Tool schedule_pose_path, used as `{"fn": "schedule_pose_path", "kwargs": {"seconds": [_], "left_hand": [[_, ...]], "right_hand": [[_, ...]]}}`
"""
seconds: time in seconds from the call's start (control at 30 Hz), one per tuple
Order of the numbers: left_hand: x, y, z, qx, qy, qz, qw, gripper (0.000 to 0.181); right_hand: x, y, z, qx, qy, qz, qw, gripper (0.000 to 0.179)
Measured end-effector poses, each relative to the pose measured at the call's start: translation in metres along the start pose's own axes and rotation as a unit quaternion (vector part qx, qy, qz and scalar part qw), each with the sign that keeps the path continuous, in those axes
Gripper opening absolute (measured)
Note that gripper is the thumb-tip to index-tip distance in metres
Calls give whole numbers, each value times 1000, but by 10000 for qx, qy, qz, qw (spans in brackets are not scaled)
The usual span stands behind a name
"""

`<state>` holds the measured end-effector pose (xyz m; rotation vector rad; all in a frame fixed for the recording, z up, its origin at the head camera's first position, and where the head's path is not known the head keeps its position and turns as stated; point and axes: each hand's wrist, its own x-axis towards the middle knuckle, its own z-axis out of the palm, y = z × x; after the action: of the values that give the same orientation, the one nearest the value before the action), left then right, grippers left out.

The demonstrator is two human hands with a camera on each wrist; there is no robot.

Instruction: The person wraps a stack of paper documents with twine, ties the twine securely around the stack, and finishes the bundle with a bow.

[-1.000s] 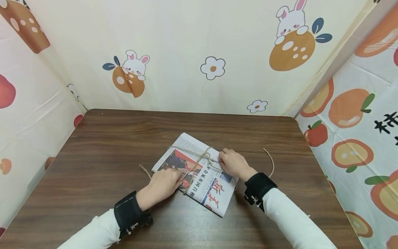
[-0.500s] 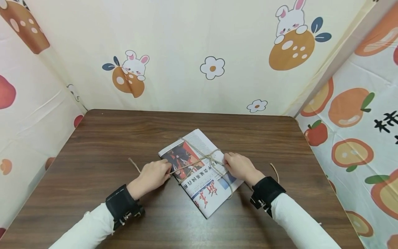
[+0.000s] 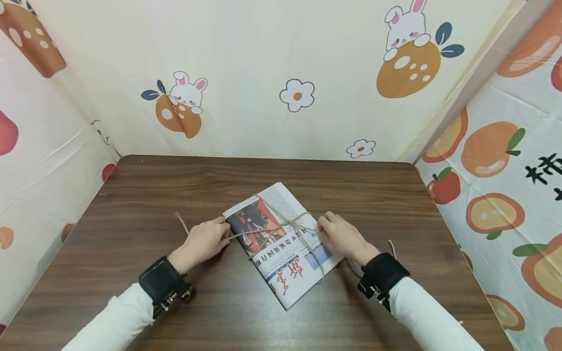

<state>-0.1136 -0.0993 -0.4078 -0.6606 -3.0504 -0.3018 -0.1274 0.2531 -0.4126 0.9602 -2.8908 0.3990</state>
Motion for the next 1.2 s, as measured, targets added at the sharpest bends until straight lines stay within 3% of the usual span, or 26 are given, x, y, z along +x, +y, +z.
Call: {"fn": "schedule_pose_path", "kwargs": {"seconds": [0.2,0.37,0.6,1.0,1.2], "left_hand": [[-6,15,0,-196,-104,320,9992,26],[-6,20,0,-311,-97,427,9986,23],[5,11,1,-404,24,261,9988,24],[35,-3,0,-392,-230,248,9987,18],[43,-8,1,-414,-356,173,9984,15]], "right_hand": [[2,0,2,111,-295,173,9994,11],[0,1,2,135,-290,126,9994,11],[-5,0,0,355,-376,63,9986,12],[-12,-12,4,615,-457,-275,9967,13],[-13,-24,8,813,-642,-461,9936,12]]}}
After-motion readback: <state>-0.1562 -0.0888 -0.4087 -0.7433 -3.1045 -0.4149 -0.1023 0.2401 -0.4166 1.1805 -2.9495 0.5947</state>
